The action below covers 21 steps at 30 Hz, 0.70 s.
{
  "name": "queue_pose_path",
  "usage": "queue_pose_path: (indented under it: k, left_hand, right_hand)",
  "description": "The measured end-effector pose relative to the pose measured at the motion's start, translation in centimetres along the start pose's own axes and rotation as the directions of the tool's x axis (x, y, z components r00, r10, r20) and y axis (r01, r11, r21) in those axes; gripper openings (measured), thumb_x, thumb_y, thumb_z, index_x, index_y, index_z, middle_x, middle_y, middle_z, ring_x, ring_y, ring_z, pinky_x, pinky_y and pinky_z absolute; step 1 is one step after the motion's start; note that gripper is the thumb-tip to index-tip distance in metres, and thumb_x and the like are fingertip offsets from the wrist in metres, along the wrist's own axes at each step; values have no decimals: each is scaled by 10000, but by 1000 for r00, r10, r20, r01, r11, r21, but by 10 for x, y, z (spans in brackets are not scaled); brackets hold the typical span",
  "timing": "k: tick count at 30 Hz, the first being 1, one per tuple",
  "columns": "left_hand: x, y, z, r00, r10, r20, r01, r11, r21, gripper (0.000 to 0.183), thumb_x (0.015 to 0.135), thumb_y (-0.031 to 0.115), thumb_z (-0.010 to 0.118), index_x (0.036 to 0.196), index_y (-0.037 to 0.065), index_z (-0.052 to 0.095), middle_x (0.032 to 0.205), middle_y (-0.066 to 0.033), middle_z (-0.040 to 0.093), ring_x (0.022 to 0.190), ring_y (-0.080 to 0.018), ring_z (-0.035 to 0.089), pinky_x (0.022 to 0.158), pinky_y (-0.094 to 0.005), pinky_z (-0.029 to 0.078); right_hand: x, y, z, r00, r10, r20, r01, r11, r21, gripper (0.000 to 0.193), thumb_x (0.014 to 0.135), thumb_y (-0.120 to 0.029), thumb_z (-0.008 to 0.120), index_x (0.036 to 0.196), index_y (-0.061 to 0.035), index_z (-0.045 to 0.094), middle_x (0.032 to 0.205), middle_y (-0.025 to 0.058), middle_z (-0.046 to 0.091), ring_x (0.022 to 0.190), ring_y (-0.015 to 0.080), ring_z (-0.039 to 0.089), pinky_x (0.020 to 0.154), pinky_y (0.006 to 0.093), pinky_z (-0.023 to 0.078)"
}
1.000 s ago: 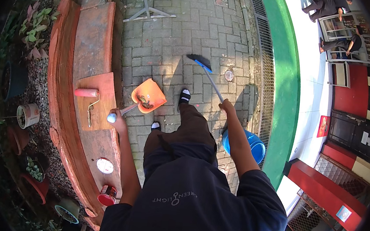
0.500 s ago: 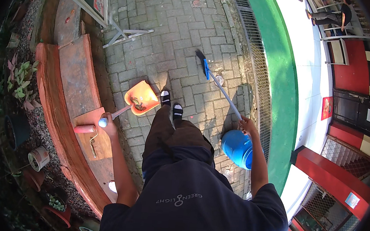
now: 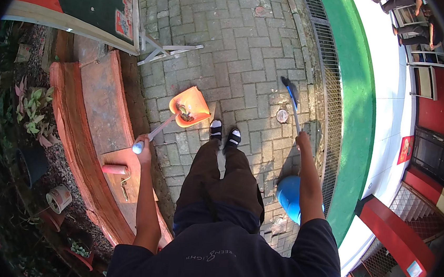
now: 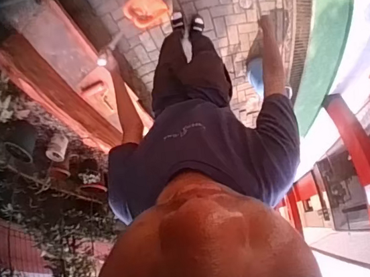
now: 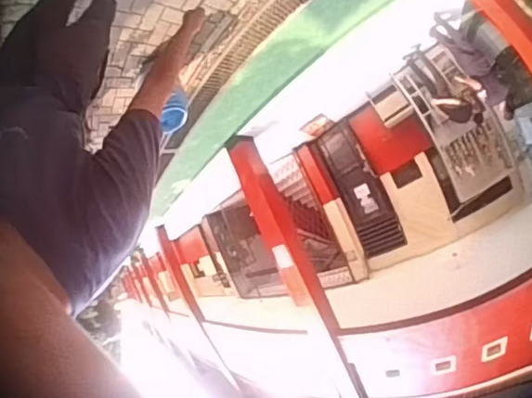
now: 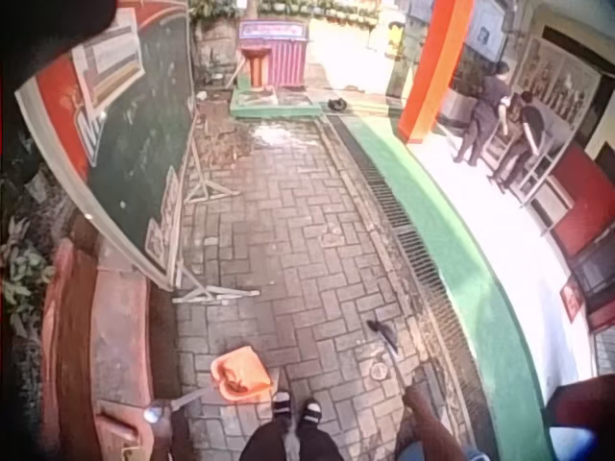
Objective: The person sweeps debris from an outdoor brick-paved area into a dustpan with a broom, then disposes of it into a trash bin.
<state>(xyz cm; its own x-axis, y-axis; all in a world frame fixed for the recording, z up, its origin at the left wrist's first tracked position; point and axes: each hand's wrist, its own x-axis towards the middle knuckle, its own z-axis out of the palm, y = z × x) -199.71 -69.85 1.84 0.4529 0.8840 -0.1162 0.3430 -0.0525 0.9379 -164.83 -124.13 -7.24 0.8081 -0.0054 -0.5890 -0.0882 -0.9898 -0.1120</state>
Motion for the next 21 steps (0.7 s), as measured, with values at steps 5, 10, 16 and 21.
queue_pose_path:
  k: [5, 10, 16, 21]
  left_hand:
    - [8, 2, -4, 999, -36, 1, 36, 999, 5, 132, 783, 11, 542, 662, 13, 488, 755, -58, 561, 745, -140, 520, 720, -267, 417]
    - [9, 13, 8, 980, -183, -82, 186, 982, 31, 97, 787, 46, 541, 696, 14, 534, 691, -21, 526, 683, -118, 486, 640, -255, 397]
    - [28, -30, 14, 994, 19, -107, -30, 994, -106, 117, 730, 3, 545, 632, 32, 487, 617, 14, 450, 609, -87, 431, 581, -240, 356]
    - [40, -22, 22, 998, 11, -62, -15, 998, -67, 157, 723, -2, 555, 605, 30, 456, 615, 24, 441, 603, -79, 418, 573, -239, 348]
  right_hand:
    - [-25, -56, -14, 979, -200, 40, 201, 980, -9, 165, 657, -82, 558, 701, 74, 530, 608, 261, 554, 588, 386, 593, 517, 433, 472]
    - [-92, -98, -47, 924, -127, 360, 111, 992, 63, 272, 699, -97, 525, 923, 56, 544, 782, 283, 583, 769, 391, 598, 659, 406, 497]
    - [-160, -125, -21, 832, -155, 534, -1, 960, 280, 472, 822, -129, 505, 1262, -7, 389, 556, 101, 516, 435, 165, 522, 398, 312, 426]
    - [-223, -165, 25, 781, -443, 441, 408, 896, 176, 474, 742, -143, 515, 1178, 36, 456, 923, 272, 578, 895, 377, 569, 789, 408, 447]
